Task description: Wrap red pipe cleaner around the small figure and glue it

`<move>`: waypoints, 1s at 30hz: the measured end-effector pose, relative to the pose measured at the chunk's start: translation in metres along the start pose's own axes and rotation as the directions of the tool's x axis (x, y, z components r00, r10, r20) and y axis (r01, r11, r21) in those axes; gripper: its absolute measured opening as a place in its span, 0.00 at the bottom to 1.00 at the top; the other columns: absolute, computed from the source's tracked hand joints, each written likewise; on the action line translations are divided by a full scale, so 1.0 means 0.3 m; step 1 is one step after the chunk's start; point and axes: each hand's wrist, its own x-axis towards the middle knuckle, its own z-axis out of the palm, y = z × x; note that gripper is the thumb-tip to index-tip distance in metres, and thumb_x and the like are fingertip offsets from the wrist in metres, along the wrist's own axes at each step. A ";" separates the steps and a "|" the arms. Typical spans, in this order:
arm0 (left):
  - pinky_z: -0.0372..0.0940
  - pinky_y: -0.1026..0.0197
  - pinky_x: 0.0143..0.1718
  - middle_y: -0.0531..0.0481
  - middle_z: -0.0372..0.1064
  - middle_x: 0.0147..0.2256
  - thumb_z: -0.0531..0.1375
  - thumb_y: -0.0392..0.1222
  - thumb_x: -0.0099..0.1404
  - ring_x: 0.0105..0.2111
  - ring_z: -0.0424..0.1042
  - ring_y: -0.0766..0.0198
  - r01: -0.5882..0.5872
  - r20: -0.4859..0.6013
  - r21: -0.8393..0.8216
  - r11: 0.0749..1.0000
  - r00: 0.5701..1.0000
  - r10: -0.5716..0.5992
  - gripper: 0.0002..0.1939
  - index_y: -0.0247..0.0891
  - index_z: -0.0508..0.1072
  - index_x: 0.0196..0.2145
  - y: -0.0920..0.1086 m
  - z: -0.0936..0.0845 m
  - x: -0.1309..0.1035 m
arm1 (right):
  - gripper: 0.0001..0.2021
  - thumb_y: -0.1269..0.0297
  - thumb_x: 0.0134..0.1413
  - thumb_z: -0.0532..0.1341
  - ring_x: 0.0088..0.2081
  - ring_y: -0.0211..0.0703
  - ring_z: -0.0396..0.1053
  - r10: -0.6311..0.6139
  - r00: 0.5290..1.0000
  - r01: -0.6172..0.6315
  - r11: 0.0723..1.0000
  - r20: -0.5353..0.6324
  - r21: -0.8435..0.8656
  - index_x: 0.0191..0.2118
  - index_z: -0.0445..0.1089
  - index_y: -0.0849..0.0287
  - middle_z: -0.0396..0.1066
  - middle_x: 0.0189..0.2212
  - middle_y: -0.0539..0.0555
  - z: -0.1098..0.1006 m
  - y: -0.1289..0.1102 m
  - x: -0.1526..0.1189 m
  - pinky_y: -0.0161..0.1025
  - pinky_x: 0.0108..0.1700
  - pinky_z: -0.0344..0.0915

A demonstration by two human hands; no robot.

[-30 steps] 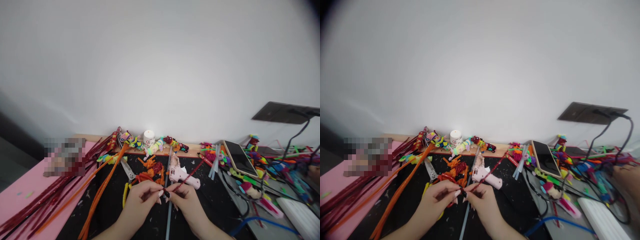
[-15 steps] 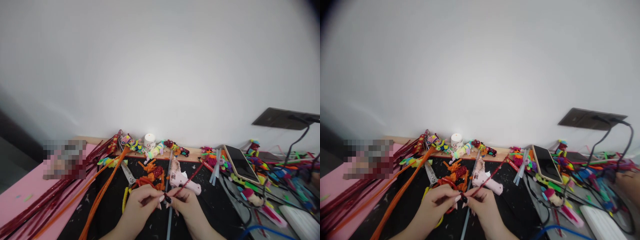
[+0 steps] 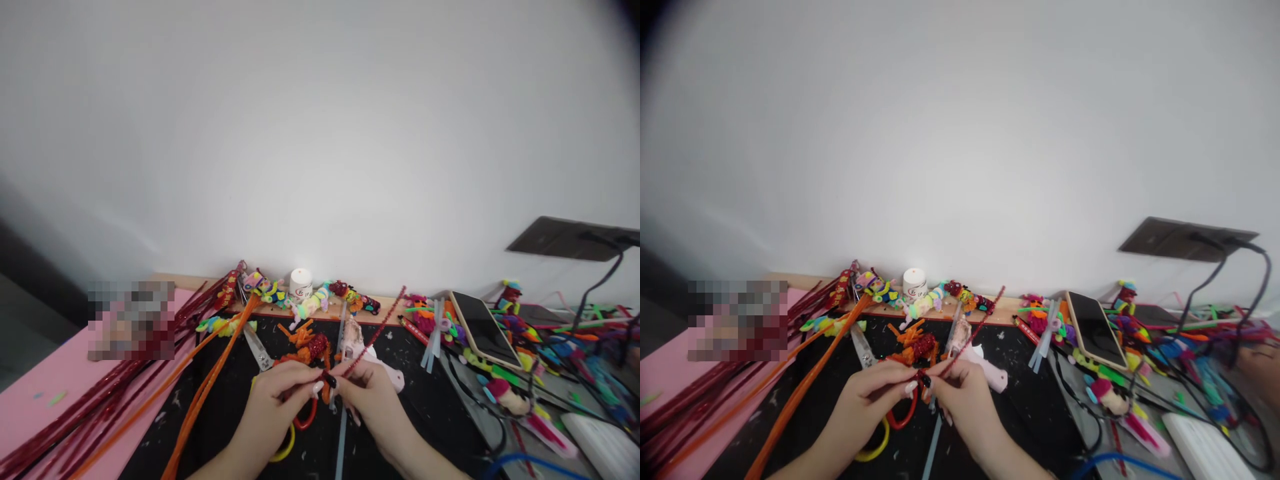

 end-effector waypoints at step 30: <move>0.62 0.65 0.31 0.49 0.74 0.27 0.56 0.35 0.62 0.28 0.71 0.64 -0.032 0.254 0.219 0.975 0.967 -0.025 0.09 0.39 0.77 0.32 0.021 -0.035 0.021 | 0.05 0.66 0.45 0.63 0.21 0.36 0.63 -0.162 0.985 0.170 0.947 0.054 -0.273 0.29 0.75 0.62 0.70 0.20 0.50 -0.027 0.056 0.003 0.33 0.24 0.57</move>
